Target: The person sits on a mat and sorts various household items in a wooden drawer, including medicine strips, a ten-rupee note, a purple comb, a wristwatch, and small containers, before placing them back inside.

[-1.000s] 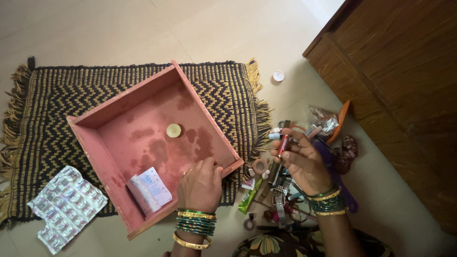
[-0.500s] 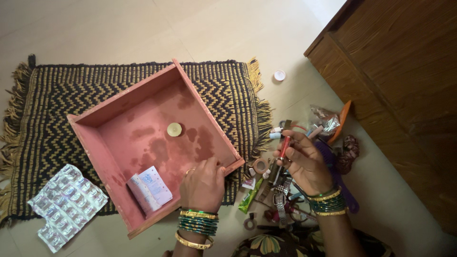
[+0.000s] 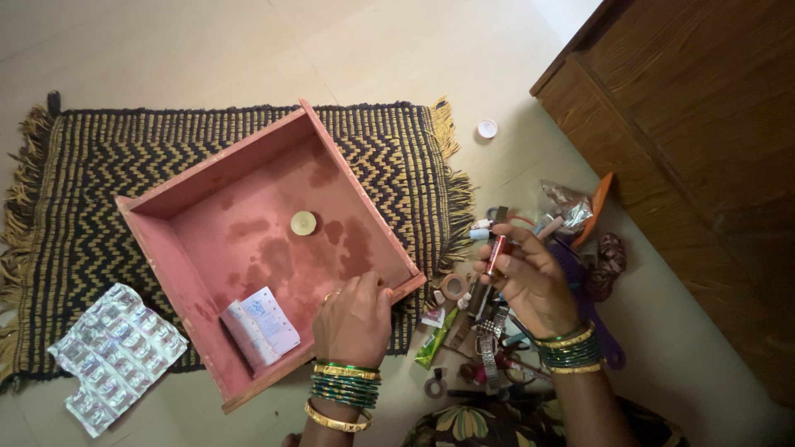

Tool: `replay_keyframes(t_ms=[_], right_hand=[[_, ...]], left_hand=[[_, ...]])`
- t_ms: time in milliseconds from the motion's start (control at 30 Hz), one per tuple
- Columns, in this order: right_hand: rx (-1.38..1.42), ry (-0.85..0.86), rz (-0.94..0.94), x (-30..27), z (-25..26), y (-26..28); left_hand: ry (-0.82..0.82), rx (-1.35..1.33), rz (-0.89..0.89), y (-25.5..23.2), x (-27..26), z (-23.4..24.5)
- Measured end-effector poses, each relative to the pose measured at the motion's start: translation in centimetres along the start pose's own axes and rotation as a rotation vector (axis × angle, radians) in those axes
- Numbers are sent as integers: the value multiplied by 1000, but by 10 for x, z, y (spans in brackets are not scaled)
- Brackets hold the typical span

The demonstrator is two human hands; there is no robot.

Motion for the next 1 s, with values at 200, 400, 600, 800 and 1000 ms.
replay_keyframes(t_ms=[200, 400, 600, 800, 1000], right_hand=[[21, -11, -2, 0, -1, 1], [16, 50, 51, 1, 0, 1], [63, -29, 19, 0, 5, -2], [-8, -3, 36, 0, -5, 3], [62, -1, 33, 1, 3, -2]], left_hand=[[1, -10, -4, 1, -1, -2], [-34, -14, -28, 2, -1, -2], [-44, -27, -39, 2, -2, -1], [-36, -32, -32, 1, -1, 0], [-35, -29, -36, 1, -1, -1]])
Point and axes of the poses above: each hand's wrist, its own x-axis towards the middle knuckle, its own z-axis out of the back of the hand, y = z × x, the point moved 4 cm from there along x, towards the middle knuckle, and after that the axes turned 4 degrees about x, right-handed, at the moved point
